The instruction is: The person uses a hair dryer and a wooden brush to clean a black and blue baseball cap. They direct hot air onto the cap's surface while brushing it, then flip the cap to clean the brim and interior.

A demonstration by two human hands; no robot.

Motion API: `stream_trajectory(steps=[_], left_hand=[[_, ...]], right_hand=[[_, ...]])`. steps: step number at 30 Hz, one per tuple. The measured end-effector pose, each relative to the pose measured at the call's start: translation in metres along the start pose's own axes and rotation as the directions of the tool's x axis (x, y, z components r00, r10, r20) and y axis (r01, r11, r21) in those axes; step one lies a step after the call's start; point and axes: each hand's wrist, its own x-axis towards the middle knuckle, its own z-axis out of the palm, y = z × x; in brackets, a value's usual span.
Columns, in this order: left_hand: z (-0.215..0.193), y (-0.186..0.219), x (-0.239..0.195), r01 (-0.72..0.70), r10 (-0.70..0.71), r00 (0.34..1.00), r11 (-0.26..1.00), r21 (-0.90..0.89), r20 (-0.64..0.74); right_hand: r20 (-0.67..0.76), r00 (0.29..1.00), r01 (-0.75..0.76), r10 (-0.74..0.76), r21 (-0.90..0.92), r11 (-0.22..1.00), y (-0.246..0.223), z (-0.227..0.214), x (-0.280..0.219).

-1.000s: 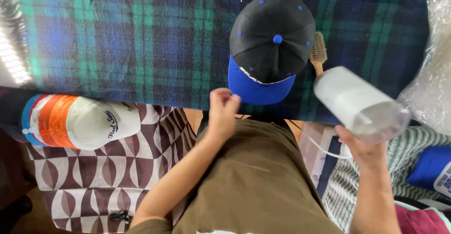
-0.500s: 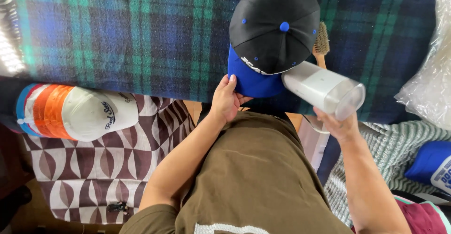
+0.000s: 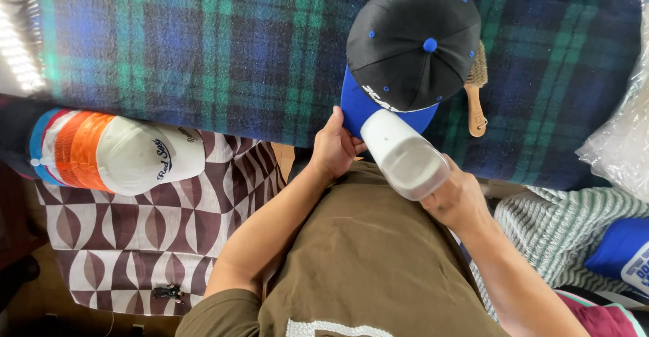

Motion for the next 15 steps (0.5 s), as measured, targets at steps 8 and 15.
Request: stream_trajectory(steps=[8,15], left_hand=[[0.015,0.009,-0.013,0.034,-0.038,0.999,0.986,-0.162,-0.022],[0.065,0.026,-0.058,0.043,-0.061,0.994,0.980,-0.194,-0.090]], right_hand=[[0.178,0.984,0.005,0.033,-0.208,0.978,-0.072,-0.018,0.044],[0.240,0.971,0.055,-0.005,-0.205,0.977,-0.108,-0.016,0.081]])
